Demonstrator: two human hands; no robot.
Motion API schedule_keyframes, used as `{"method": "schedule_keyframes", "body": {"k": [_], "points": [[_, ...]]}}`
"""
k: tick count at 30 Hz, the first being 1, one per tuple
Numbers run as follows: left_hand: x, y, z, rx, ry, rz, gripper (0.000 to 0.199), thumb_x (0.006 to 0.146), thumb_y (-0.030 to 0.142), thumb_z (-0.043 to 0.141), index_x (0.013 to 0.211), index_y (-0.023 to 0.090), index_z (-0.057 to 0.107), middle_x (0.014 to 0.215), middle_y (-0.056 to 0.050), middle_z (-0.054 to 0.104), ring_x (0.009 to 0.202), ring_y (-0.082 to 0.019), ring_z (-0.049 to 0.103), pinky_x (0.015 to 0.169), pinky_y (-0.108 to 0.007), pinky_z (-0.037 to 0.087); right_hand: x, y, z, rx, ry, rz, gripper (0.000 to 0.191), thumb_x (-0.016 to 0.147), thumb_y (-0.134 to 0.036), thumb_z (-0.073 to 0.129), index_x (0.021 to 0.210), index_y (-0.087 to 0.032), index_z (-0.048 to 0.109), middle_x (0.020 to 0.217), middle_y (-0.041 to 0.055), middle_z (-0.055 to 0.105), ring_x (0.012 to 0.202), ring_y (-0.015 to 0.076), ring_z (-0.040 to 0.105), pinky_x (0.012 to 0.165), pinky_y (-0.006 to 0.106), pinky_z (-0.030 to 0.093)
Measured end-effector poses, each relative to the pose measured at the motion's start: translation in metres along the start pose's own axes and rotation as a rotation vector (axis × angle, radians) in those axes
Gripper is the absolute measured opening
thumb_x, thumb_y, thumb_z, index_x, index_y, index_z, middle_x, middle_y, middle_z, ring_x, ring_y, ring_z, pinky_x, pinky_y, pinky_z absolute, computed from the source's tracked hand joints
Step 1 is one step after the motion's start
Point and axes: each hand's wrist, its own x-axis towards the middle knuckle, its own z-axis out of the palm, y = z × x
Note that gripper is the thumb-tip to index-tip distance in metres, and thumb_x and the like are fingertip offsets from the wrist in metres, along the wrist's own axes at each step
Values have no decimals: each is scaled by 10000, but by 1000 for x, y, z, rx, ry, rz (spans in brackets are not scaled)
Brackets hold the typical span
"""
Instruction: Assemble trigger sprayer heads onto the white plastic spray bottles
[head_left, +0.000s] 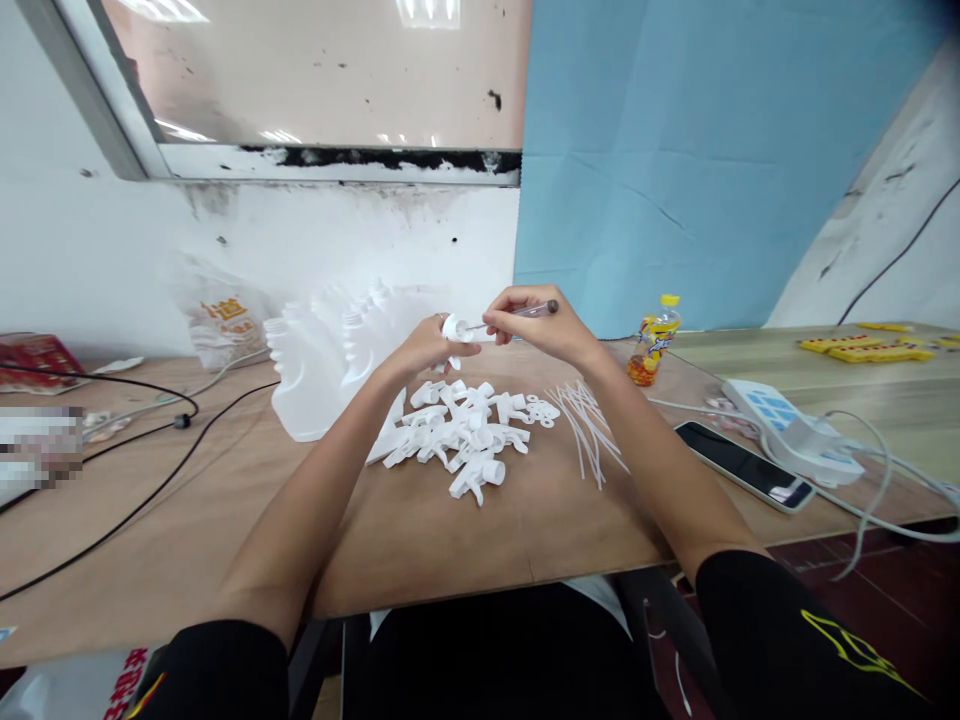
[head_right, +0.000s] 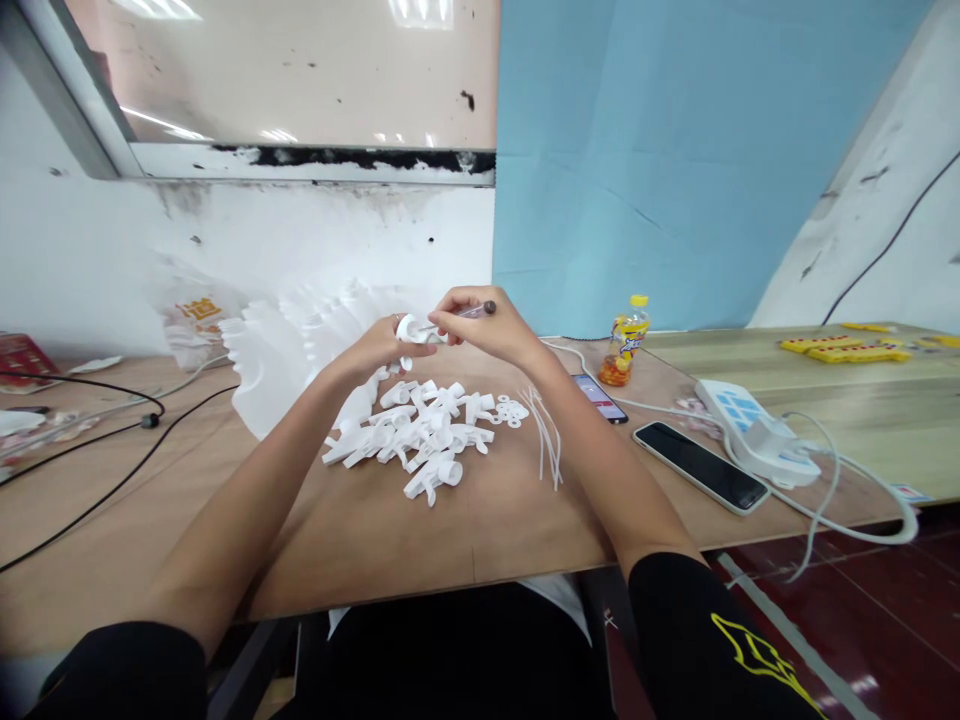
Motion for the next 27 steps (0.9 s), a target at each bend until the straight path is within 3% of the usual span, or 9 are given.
{"method": "schedule_keyframes", "body": {"k": [10,14,17,20,23,27], "points": [[1,8,3,11,166,22,454,642,370,830,860,186,478,655,20,553,405,-89,497,385,-233,390,-2,21,17,-377,51,-239,293,981,-348,488,734,-207,559,694,1,591,630,126,519,628,269,398],[-2,11,1,72,185,38,413,677,342,797,864,182,466,659,17,558,420,-89,506,395,-225,404,0,33,25,-328,63,-337,271,974,-343,497,754,-196,557,727,13,605,659,131,541,655,276,428],[-4,12,-4,92,145,51,390,677,285,786,882,182,470,715,6,554,483,-93,523,405,-220,402,3,36,28,-3,121,-219,307,960,-420,521,756,-193,550,758,27,652,665,133,605,643,271,495],[-6,11,-7,152,-6,67,375,654,213,780,863,192,470,759,0,535,549,-98,527,409,-212,387,5,33,23,277,82,-37,337,906,-447,595,700,-186,543,646,22,652,533,133,605,517,264,510],[-7,11,-6,158,-127,68,383,636,175,776,848,202,458,787,0,510,592,-101,520,420,-209,391,6,29,14,357,20,83,336,854,-409,654,641,-171,551,554,34,647,436,137,584,423,255,479],[-7,12,-4,79,-148,53,398,643,180,782,841,204,437,793,4,477,611,-93,492,431,-206,391,7,28,9,429,16,118,302,827,-380,669,653,-158,562,573,60,680,436,154,613,415,257,491]]}}
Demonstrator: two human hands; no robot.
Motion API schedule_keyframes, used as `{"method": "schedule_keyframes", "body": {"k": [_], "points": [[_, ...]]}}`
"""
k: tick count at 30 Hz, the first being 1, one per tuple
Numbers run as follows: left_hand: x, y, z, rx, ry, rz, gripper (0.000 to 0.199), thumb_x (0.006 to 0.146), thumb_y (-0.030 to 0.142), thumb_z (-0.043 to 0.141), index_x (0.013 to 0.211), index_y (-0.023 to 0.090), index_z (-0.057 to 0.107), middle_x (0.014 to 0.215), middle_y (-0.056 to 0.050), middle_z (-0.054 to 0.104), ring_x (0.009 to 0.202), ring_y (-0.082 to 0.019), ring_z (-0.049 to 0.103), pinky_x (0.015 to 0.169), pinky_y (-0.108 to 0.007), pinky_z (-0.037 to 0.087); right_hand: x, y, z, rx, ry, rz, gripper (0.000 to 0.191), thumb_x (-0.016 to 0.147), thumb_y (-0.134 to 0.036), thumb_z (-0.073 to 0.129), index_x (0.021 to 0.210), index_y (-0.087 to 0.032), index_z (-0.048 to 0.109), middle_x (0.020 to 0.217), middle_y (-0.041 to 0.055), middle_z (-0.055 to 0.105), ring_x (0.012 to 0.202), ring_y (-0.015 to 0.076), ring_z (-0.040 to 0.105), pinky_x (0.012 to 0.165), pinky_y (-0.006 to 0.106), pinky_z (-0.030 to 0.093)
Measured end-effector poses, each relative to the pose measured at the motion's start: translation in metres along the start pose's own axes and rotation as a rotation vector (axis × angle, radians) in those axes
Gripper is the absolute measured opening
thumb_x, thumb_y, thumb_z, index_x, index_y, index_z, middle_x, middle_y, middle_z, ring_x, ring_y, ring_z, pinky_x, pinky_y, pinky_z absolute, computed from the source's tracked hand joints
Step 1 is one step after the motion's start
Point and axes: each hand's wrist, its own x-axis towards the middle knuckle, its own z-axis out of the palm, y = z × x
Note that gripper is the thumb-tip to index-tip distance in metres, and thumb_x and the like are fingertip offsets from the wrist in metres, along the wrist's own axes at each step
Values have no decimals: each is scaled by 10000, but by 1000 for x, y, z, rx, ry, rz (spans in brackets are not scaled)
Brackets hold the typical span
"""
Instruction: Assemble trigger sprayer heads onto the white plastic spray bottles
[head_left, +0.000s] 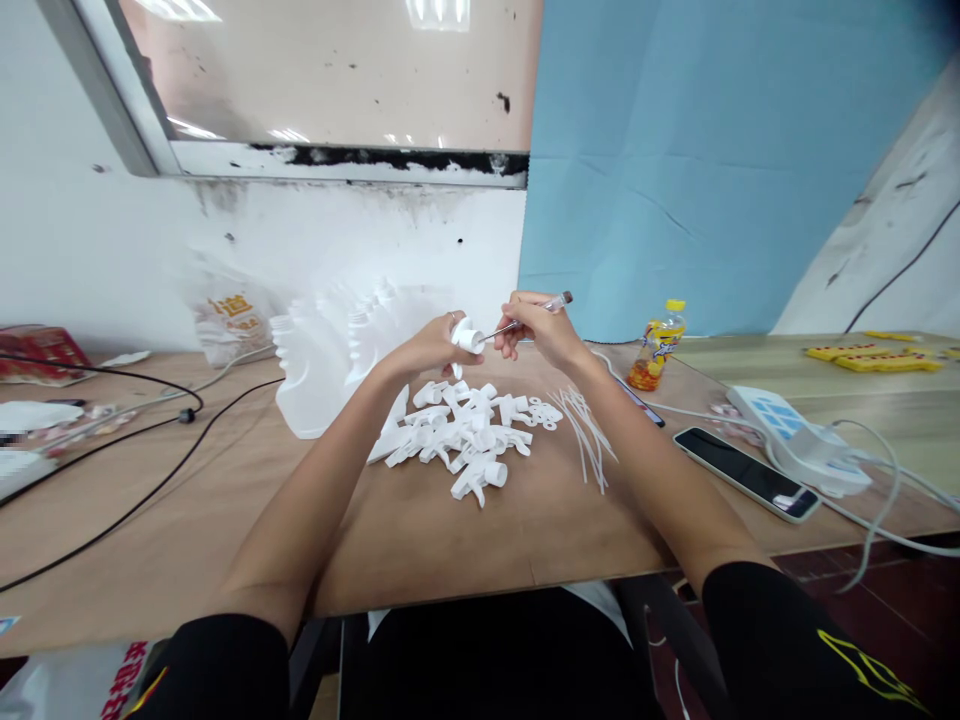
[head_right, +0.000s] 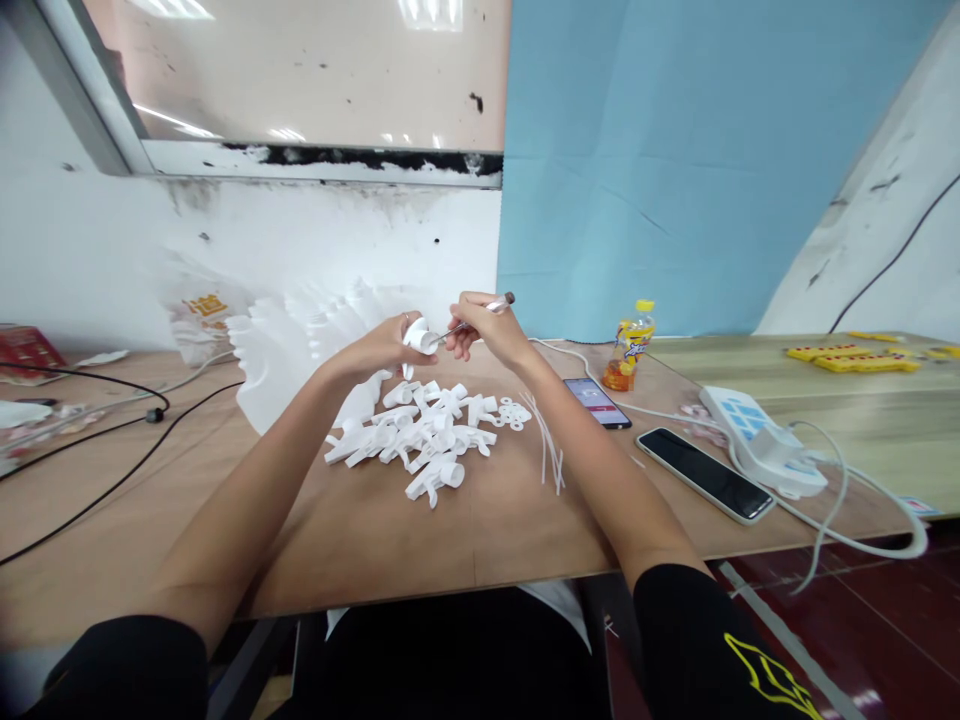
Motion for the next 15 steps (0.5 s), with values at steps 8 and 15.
{"method": "schedule_keyframes", "body": {"k": [8,15], "points": [[4,-10,-6,-241,-63,9,412,643,199,820,872,195,478,791,14,478,594,-75,464,440,-205,385,6,9,5,159,46,40,326,810,-429,664,656,-178,523,545,44,669,402,155,598,373,245,460],[4,-9,-6,-486,-209,-24,264,693,195,797,830,158,574,697,23,466,516,-38,358,442,-186,303,2,5,9,-32,-2,-109,375,873,-548,625,771,-193,560,664,16,660,564,146,640,526,274,550]]}}
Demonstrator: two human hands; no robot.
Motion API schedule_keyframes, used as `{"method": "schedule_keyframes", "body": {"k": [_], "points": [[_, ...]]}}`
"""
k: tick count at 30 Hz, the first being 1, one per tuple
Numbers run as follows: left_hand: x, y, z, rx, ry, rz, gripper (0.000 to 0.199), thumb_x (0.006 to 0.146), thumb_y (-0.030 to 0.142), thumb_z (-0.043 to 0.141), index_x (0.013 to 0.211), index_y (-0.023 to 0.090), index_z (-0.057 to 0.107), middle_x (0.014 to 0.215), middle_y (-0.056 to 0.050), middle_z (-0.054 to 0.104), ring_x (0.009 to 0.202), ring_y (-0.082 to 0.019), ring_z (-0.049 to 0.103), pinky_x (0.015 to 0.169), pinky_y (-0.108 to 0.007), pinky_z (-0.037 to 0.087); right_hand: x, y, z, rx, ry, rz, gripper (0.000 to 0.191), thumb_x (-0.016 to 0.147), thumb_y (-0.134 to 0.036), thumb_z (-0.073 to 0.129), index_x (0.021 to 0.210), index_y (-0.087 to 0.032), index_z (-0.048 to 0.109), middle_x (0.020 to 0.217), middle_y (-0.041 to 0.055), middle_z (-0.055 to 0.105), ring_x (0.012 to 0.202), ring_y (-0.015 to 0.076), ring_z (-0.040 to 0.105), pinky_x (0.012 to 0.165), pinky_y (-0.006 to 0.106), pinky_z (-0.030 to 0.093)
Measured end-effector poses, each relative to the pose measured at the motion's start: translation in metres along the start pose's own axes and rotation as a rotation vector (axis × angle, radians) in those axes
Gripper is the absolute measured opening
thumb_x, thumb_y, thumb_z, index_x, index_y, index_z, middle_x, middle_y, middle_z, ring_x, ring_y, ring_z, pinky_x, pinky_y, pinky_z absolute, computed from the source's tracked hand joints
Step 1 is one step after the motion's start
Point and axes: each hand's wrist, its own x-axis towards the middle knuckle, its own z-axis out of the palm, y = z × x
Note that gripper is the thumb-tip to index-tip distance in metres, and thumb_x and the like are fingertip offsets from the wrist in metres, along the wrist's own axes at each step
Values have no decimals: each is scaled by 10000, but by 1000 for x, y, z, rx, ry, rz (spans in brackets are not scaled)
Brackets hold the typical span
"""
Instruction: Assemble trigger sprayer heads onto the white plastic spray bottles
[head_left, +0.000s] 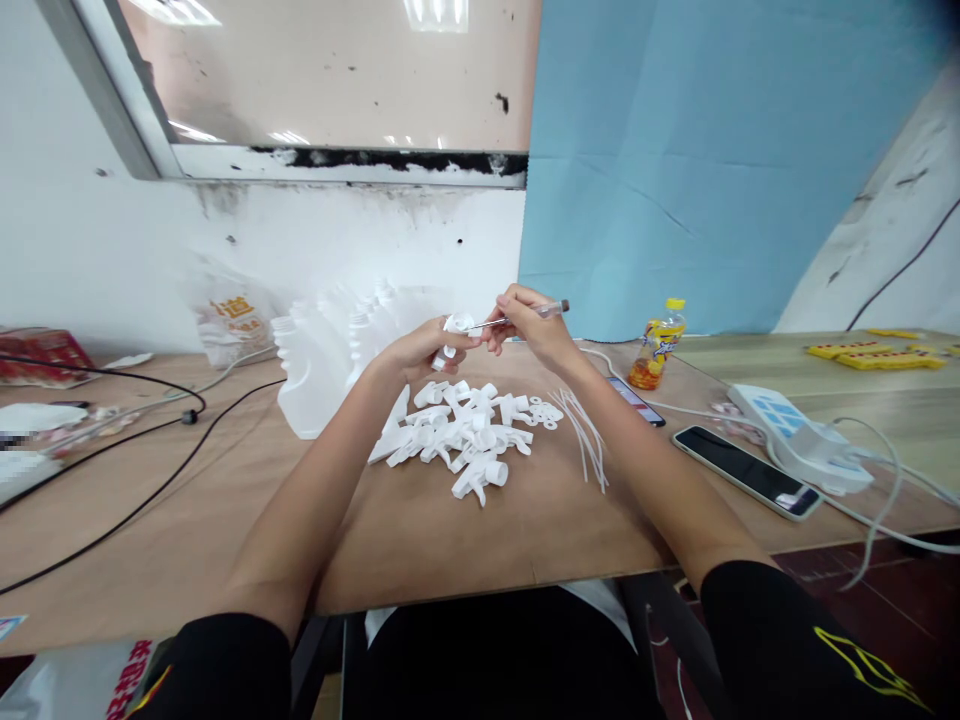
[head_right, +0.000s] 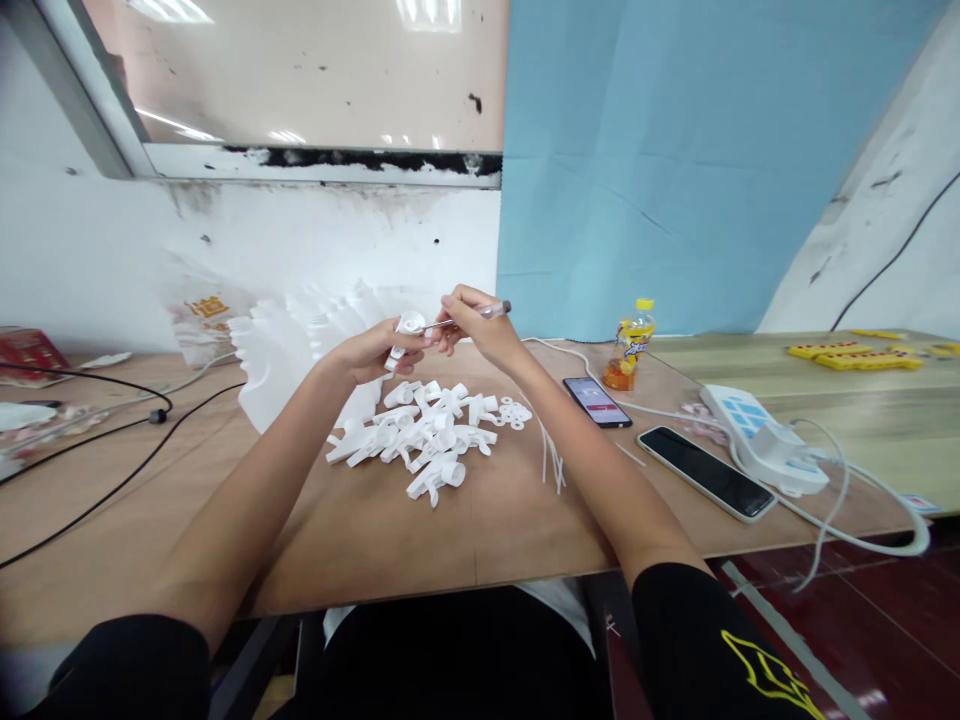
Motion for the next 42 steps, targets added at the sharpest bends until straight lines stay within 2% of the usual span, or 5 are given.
{"method": "schedule_keyframes", "body": {"k": [8,15,20,30,42], "points": [[0,3,-2,-64,139,-147,285,677,189,804,808,184,552,618,56,398,482,-50,394,437,-187,317,-5,3,4,-438,-123,-332,238,957,-340,522,1080,-256,708,1299,60,645,1226,229,577,866,351,544],[7,-13,-5,478,269,-188,457,611,216,835,941,190,519,741,7,549,545,-98,519,464,-231,392,-3,-2,-13,-349,-180,81,268,915,-338,582,934,-159,780,892,65,772,799,171,705,821,328,569],[11,-25,-4,693,38,-257,377,662,375,795,877,180,554,651,-9,554,527,-130,519,458,-249,380,-1,13,-34,-268,-275,349,229,841,-337,662,787,-139,762,790,75,773,743,178,734,766,306,605],[17,-45,-2,914,-14,-588,1025,572,498,817,1404,111,359,876,-104,700,812,-284,678,611,-294,470,-8,65,-69,-731,-697,1009,416,605,-475,831,770,-108,725,852,95,758,652,174,706,590,255,557],[21,-56,-11,791,-32,-616,971,651,491,771,1459,168,341,1488,-210,447,1095,-284,645,696,-262,535,-9,60,-83,-712,-689,1063,493,582,-512,843,870,-134,708,893,81,743,714,189,724,623,255,541]]}}
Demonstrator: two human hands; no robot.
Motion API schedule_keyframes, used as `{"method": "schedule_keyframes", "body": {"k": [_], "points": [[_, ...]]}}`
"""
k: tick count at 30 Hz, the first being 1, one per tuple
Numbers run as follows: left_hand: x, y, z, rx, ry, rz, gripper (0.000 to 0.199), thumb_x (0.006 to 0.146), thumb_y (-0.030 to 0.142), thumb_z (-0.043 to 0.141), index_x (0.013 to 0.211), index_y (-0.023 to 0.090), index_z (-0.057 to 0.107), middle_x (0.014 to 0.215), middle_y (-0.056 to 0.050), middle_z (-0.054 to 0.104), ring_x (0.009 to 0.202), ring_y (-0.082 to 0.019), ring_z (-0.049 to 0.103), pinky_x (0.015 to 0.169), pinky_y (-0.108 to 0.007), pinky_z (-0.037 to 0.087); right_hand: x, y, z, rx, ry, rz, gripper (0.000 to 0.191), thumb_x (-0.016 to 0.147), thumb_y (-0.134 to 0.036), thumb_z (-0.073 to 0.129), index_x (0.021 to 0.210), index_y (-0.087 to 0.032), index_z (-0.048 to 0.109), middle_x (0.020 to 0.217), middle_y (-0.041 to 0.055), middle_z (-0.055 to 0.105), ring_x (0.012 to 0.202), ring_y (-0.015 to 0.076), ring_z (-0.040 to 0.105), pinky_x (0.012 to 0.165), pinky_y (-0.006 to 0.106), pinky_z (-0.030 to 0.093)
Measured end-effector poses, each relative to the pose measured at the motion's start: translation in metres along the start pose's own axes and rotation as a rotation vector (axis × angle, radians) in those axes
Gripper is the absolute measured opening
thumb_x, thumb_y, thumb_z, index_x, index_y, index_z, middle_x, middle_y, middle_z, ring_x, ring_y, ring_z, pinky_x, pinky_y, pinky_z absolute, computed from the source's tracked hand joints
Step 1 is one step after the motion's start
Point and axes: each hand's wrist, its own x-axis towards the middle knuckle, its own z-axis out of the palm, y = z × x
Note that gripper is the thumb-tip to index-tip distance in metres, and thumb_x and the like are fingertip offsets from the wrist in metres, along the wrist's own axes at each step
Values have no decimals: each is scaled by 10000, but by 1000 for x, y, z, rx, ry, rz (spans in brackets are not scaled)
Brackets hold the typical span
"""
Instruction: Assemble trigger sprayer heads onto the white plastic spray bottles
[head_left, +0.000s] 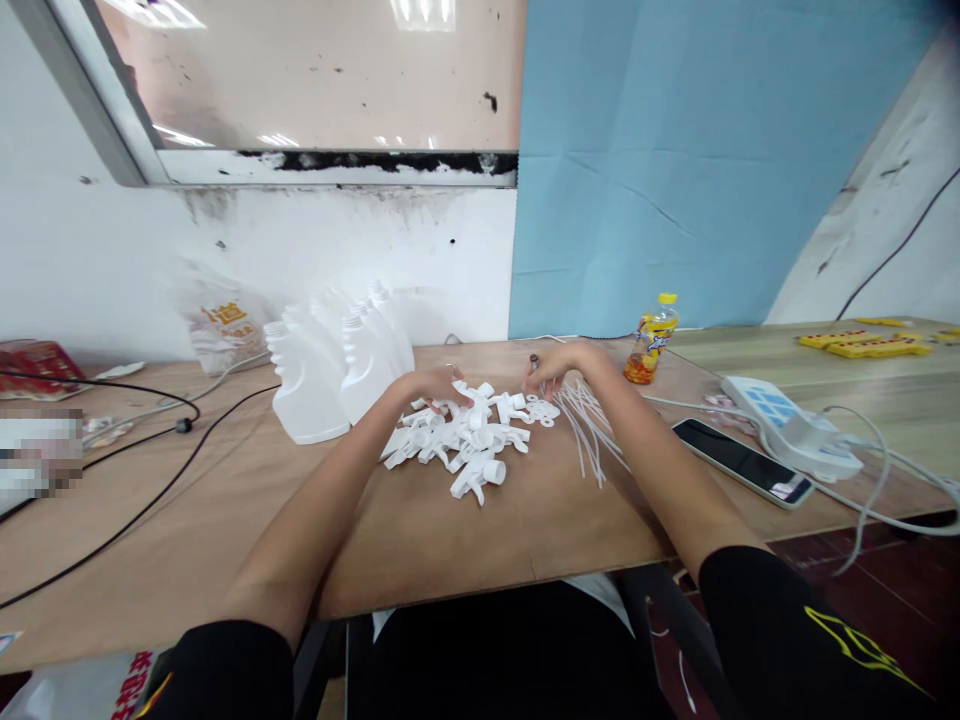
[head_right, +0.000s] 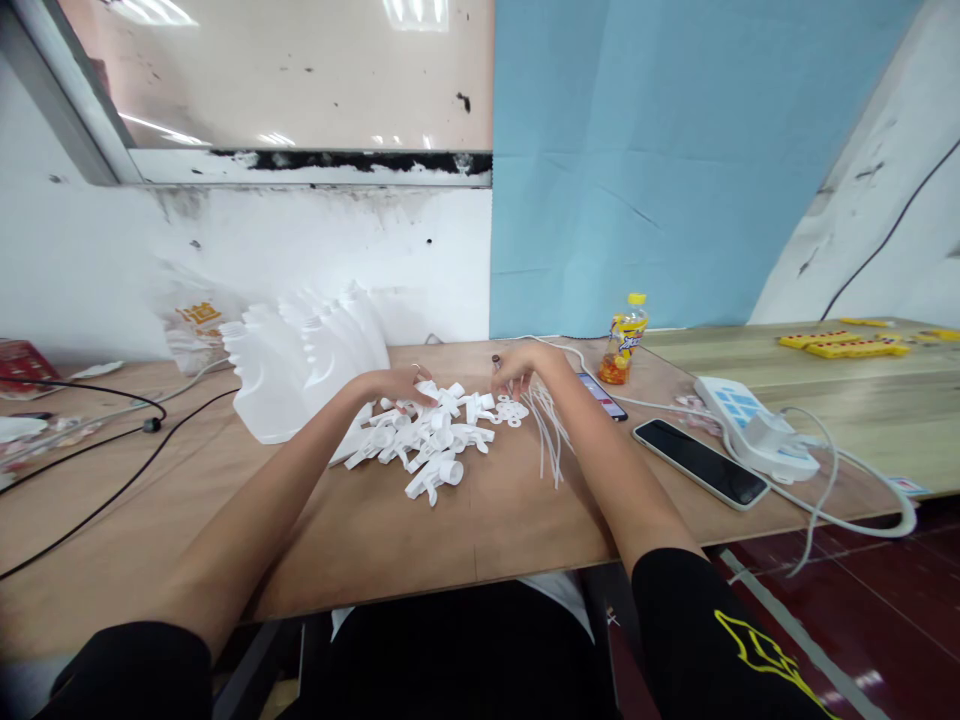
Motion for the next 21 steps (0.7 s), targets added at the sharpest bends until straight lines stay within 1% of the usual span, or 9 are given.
{"method": "schedule_keyframes", "body": {"k": [2,4,7,10,13,16,18,20,21], "points": [[-3,1,-2,40,10,-7,951,670,531,753,1458,178,354,1514,-208,417,1119,-294,633,706,-267,537,-7,3,-4,11,27,6,445,612,-481,827,851,-128,699,847,85,743,700,184,716,640,262,549],[-5,2,-5,120,28,-7,926,680,591,730,1445,195,391,1518,-187,425,1125,-303,629,737,-284,535,-14,10,-9,23,54,16,388,624,-433,819,815,-122,688,816,93,742,698,186,710,662,272,560],[-8,2,-8,204,34,10,876,694,640,694,1417,209,451,1523,-158,434,1186,-322,594,772,-295,529,-21,26,-22,31,139,22,307,594,-324,833,768,-126,677,784,88,735,730,203,710,713,284,573],[-8,1,-9,212,19,26,851,712,640,672,1411,202,463,1544,-160,405,1269,-342,528,747,-286,537,-29,45,-35,43,217,17,262,570,-230,835,763,-139,683,771,68,729,803,223,711,769,282,570],[-4,-2,-9,189,18,8,843,718,634,669,1416,212,454,1562,-161,376,1274,-340,524,749,-279,540,-38,65,-43,109,219,25,228,594,-182,814,776,-145,682,801,67,731,828,211,710,779,260,562],[-1,-5,-9,186,18,2,863,708,642,677,1424,218,444,1574,-157,356,1256,-334,537,763,-281,541,-49,86,-46,214,222,151,202,618,-170,810,745,-146,655,780,72,722,769,183,707,743,245,566],[-1,-6,-9,196,25,4,878,697,651,681,1423,219,445,1574,-158,356,1244,-336,545,758,-284,541,-57,101,-45,259,234,262,200,632,-180,815,708,-147,633,733,72,705,675,162,684,679,241,561],[-3,-5,-9,206,31,1,880,689,654,683,1420,224,451,1564,-158,373,1225,-338,558,747,-284,540,-65,115,-43,263,270,345,212,651,-205,822,664,-149,618,651,65,669,567,138,630,596,231,531],[-4,-4,-9,209,31,1,874,690,651,682,1418,225,454,1558,-158,384,1217,-338,564,740,-283,540,-69,122,-41,262,317,349,225,661,-219,827,640,-151,614,601,61,643,521,130,597,558,230,508]]}}
